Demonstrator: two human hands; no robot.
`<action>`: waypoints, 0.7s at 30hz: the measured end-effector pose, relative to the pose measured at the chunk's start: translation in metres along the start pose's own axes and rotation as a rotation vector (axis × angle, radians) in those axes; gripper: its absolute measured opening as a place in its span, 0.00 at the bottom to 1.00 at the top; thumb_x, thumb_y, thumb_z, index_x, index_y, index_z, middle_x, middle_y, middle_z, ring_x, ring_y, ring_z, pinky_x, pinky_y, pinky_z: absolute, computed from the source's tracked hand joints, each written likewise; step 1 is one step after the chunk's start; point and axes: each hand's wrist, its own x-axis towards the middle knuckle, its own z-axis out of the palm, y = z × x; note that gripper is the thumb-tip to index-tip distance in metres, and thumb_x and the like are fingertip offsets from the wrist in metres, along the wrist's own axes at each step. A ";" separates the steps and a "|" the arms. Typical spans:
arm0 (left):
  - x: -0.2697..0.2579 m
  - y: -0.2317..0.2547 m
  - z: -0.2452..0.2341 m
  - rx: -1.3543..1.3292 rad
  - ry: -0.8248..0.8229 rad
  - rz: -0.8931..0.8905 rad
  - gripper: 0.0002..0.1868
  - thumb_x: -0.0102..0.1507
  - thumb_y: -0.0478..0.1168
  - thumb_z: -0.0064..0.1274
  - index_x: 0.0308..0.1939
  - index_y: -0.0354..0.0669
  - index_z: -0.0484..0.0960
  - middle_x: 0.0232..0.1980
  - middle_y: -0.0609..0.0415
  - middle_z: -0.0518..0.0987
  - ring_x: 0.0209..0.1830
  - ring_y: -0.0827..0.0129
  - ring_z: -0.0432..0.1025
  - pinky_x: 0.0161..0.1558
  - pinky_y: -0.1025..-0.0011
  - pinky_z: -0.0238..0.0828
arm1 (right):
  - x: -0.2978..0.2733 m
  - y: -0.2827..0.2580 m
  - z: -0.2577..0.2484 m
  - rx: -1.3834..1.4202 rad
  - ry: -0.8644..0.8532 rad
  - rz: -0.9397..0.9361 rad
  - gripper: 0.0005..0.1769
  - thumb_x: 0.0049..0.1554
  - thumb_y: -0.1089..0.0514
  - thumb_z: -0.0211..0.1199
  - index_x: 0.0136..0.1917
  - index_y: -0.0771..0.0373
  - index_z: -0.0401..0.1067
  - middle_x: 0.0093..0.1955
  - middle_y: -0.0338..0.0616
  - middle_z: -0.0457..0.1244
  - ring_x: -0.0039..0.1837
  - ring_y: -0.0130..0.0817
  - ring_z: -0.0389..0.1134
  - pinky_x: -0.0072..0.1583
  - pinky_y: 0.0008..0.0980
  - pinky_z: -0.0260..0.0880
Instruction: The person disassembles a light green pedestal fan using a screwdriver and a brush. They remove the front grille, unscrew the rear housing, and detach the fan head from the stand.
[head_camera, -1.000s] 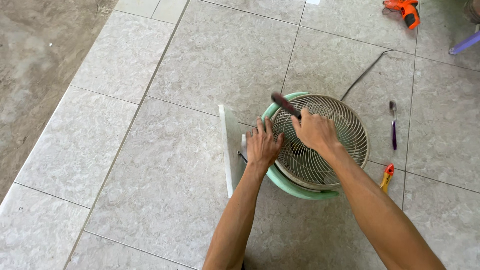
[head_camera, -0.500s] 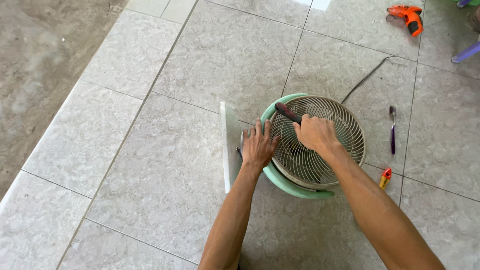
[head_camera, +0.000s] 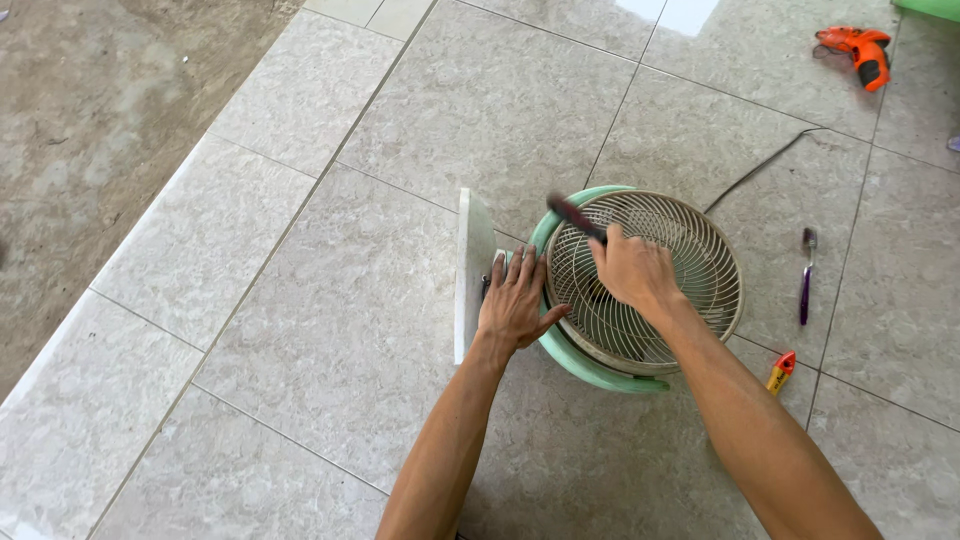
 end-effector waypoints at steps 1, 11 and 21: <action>-0.001 0.001 -0.001 -0.006 -0.001 -0.001 0.55 0.63 0.79 0.26 0.79 0.40 0.45 0.82 0.44 0.45 0.82 0.54 0.38 0.78 0.51 0.27 | 0.001 0.000 0.003 -0.036 0.007 -0.013 0.20 0.68 0.44 0.46 0.48 0.62 0.67 0.24 0.38 0.62 0.24 0.33 0.63 0.33 0.41 0.63; 0.004 0.000 0.000 0.013 -0.058 -0.035 0.55 0.62 0.79 0.22 0.80 0.43 0.41 0.83 0.47 0.43 0.82 0.57 0.35 0.78 0.54 0.24 | -0.002 -0.005 -0.009 -0.071 -0.022 0.015 0.23 0.68 0.44 0.47 0.49 0.66 0.70 0.27 0.45 0.64 0.30 0.44 0.69 0.38 0.47 0.70; 0.020 -0.002 0.011 -0.046 0.026 -0.045 0.50 0.64 0.75 0.25 0.80 0.50 0.40 0.83 0.50 0.43 0.83 0.57 0.34 0.79 0.54 0.22 | 0.007 0.016 -0.017 -0.036 -0.025 0.065 0.26 0.67 0.40 0.49 0.48 0.65 0.71 0.29 0.48 0.67 0.34 0.46 0.72 0.42 0.51 0.71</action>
